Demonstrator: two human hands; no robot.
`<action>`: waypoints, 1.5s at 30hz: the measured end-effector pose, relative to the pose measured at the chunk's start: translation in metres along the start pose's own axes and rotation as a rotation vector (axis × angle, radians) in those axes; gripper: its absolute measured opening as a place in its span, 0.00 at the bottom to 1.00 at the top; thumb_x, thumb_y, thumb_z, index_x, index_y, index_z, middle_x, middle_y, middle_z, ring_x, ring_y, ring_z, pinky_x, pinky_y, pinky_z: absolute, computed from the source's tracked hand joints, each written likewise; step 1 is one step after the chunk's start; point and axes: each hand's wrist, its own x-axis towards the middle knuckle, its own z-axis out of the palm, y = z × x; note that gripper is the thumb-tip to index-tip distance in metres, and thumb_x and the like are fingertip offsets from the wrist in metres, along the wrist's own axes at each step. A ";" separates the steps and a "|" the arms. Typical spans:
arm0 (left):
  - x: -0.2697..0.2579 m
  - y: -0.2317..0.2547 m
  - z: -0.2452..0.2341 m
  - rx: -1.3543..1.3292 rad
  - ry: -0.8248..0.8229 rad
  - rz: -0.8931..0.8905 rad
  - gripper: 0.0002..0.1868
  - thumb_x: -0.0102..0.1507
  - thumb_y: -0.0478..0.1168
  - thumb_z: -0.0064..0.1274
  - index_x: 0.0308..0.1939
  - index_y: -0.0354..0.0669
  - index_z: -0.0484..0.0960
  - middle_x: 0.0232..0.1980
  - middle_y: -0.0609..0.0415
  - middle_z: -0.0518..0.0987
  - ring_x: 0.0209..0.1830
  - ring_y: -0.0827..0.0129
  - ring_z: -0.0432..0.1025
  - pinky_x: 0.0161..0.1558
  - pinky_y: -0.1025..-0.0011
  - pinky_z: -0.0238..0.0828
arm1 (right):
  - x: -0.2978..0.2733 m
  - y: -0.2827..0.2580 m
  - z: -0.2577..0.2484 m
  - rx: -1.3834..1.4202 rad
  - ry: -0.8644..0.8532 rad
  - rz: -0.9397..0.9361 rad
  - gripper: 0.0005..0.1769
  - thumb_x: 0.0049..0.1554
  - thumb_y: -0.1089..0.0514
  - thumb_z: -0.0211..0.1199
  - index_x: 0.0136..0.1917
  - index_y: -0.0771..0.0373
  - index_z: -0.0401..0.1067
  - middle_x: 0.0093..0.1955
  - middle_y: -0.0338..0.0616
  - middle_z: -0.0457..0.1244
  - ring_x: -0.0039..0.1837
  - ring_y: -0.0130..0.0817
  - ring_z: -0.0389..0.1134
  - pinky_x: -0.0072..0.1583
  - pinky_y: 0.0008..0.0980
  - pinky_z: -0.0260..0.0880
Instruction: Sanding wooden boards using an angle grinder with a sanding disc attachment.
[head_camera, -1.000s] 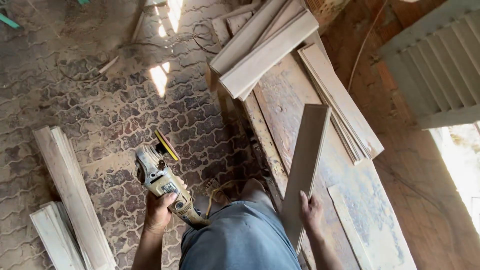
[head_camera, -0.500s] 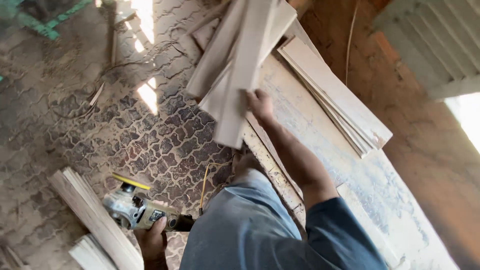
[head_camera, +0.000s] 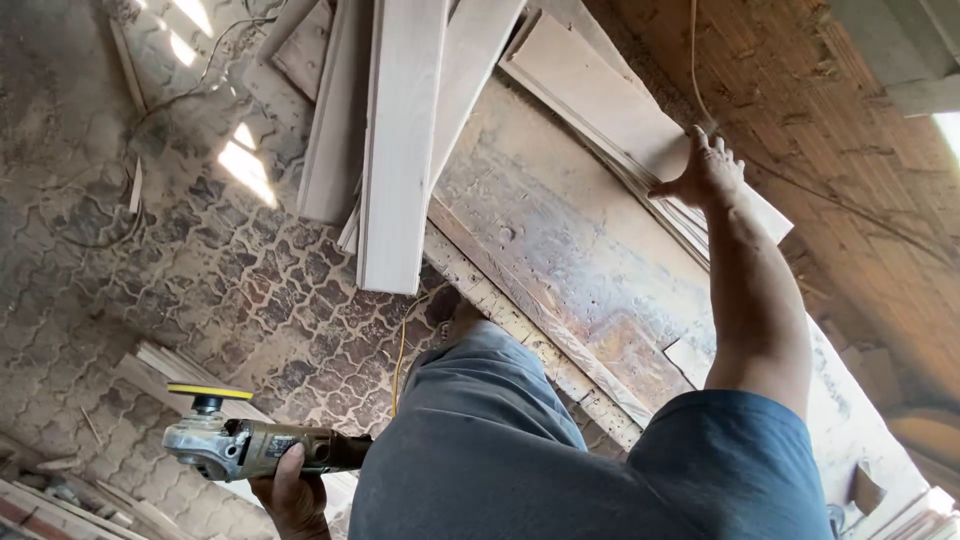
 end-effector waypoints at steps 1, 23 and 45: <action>0.005 0.000 0.004 0.007 -0.009 0.001 0.25 0.57 0.36 0.52 0.59 0.45 0.68 0.46 0.60 0.73 0.41 0.72 0.70 0.51 0.73 0.69 | 0.003 0.002 0.002 0.008 0.000 0.008 0.75 0.30 0.38 0.85 0.82 0.58 0.49 0.72 0.66 0.54 0.70 0.65 0.56 0.64 0.66 0.60; -0.031 -0.045 -0.040 0.168 -0.546 0.053 0.28 0.57 0.34 0.46 0.63 0.41 0.71 0.53 0.57 0.77 0.47 0.71 0.72 0.54 0.76 0.72 | -0.266 0.100 0.236 0.106 0.589 -0.394 0.29 0.58 0.28 0.62 0.51 0.54 0.68 0.40 0.40 0.63 0.42 0.40 0.67 0.48 0.39 0.68; -0.173 -0.083 0.052 0.316 -0.619 0.102 0.35 0.57 0.38 0.48 0.71 0.52 0.67 0.55 0.63 0.75 0.46 0.70 0.74 0.58 0.69 0.78 | -0.381 0.225 0.341 0.313 0.896 -0.056 0.28 0.60 0.38 0.60 0.63 0.59 0.69 0.55 0.44 0.56 0.57 0.40 0.55 0.64 0.44 0.53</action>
